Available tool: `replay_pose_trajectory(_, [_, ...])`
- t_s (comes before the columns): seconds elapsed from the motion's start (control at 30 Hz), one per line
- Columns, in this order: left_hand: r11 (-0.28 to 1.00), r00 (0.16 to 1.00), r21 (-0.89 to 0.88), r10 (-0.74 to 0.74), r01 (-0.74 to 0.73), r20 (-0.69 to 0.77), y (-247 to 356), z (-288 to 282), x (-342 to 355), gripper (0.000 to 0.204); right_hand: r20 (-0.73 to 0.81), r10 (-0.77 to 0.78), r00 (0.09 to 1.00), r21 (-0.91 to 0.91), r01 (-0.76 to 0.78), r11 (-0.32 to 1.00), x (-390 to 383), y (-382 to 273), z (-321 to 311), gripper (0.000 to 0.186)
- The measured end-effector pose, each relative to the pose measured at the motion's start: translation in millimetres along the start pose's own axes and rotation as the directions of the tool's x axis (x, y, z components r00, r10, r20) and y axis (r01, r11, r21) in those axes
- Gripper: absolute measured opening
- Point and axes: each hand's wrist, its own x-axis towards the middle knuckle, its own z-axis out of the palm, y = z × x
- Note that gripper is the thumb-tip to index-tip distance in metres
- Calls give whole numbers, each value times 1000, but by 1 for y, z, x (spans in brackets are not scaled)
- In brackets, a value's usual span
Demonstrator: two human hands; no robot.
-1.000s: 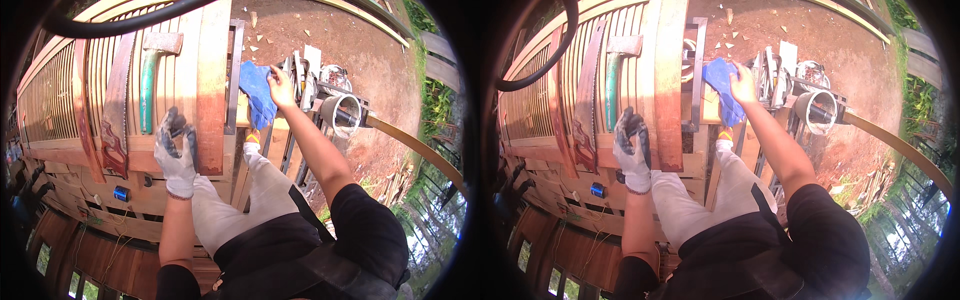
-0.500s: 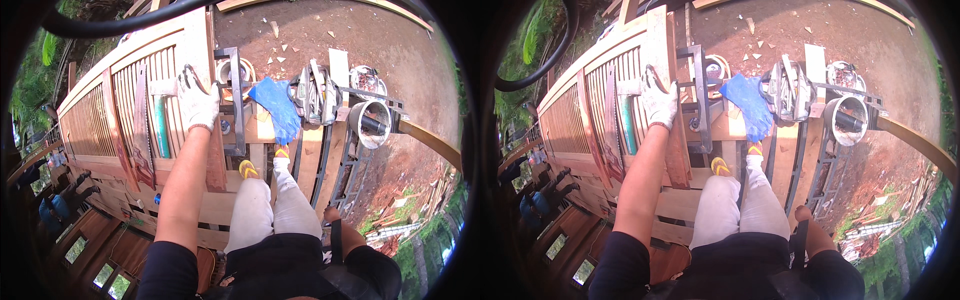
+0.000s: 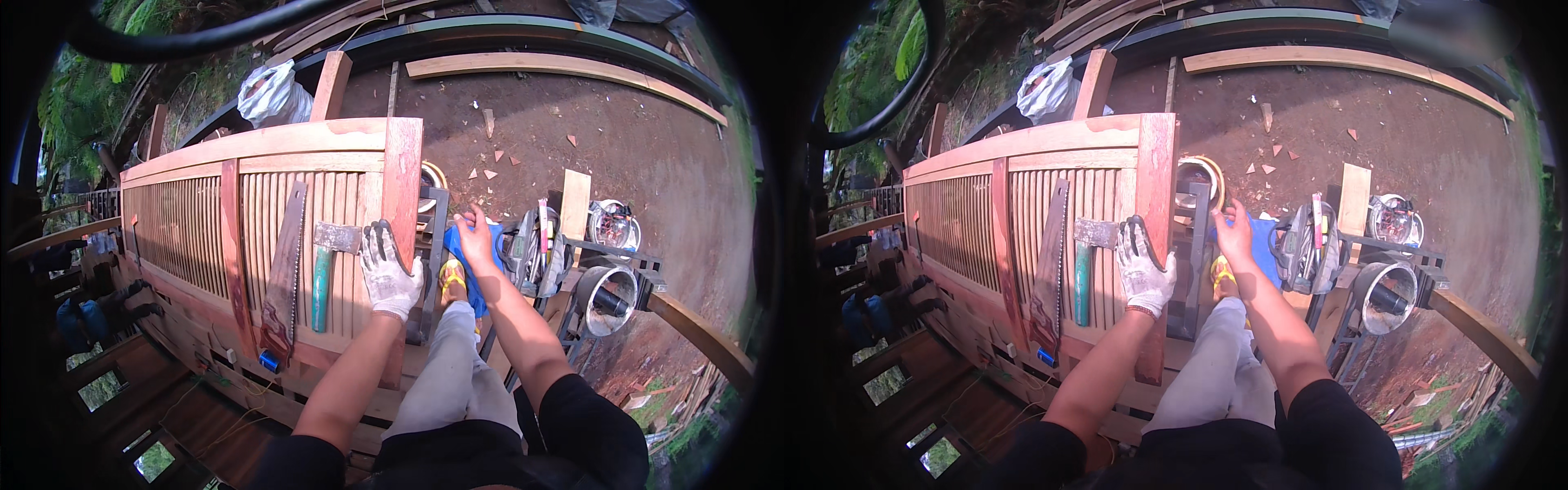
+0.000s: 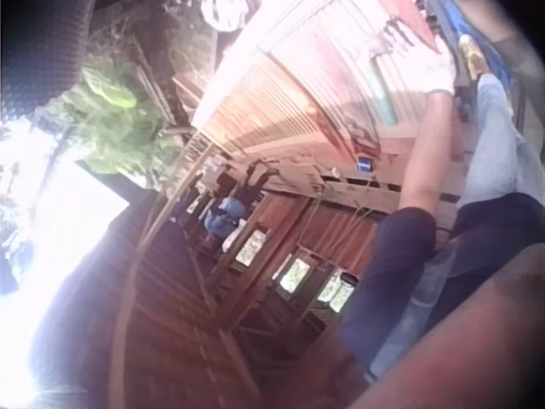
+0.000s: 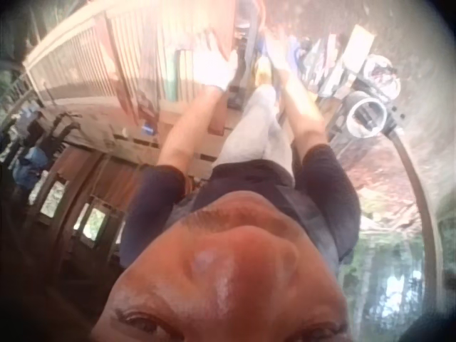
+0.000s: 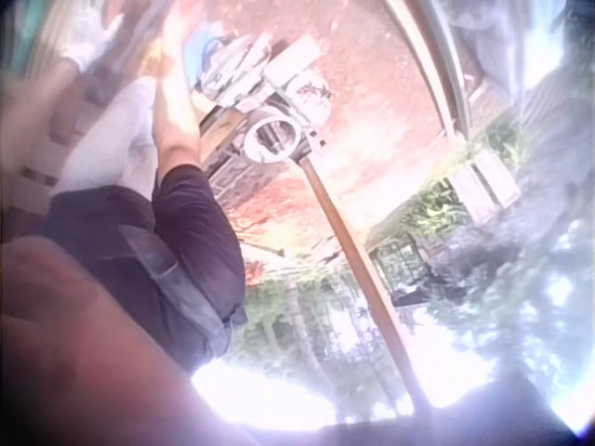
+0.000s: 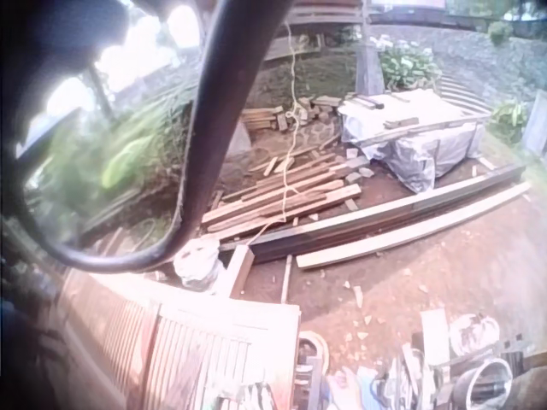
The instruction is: The person uses a hand saw to cut a wooden plank on a workbench, then retrieves additional planks from a stack and places them on the bench. The person also uses a hammer briefly on the workbench.
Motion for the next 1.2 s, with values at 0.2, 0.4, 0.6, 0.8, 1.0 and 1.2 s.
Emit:
replay_pose_trajectory(0.2, [1000, 998, -26, 5, -3, 65, -1, -9, 1, 102, -116, 207, 972, -109, -219, 970, 45, -12, 84, 62])
replay_pose_trajectory(0.4, [998, 996, -55, 32, -27, 84, -3, -5, 4, 100, -298, 106, 949, -287, -195, 938, 40, -13, 93, 55])
replay_pose_trajectory(0.6, [993, 994, -115, 3, 9, 106, -4, -5, 3, 99, -274, 210, 939, -315, -294, 903, 40, -32, 89, 59])
replay_pose_trajectory(0.8, [981, 995, -194, 11, 9, 101, -11, 4, 0, 97, -158, 328, 931, -127, -349, 929, 43, -2, 93, 61])
replay_pose_trajectory(1.0, [974, 996, -211, -76, 83, 45, -8, -4, -6, 89, 91, 394, 915, 64, -400, 914, 31, 14, 102, 60])
replay_pose_trajectory(1.2, [965, 994, -261, -39, 11, -104, -8, 2, -6, 89, 103, 251, 962, 141, -264, 954, 56, 4, 79, 60])
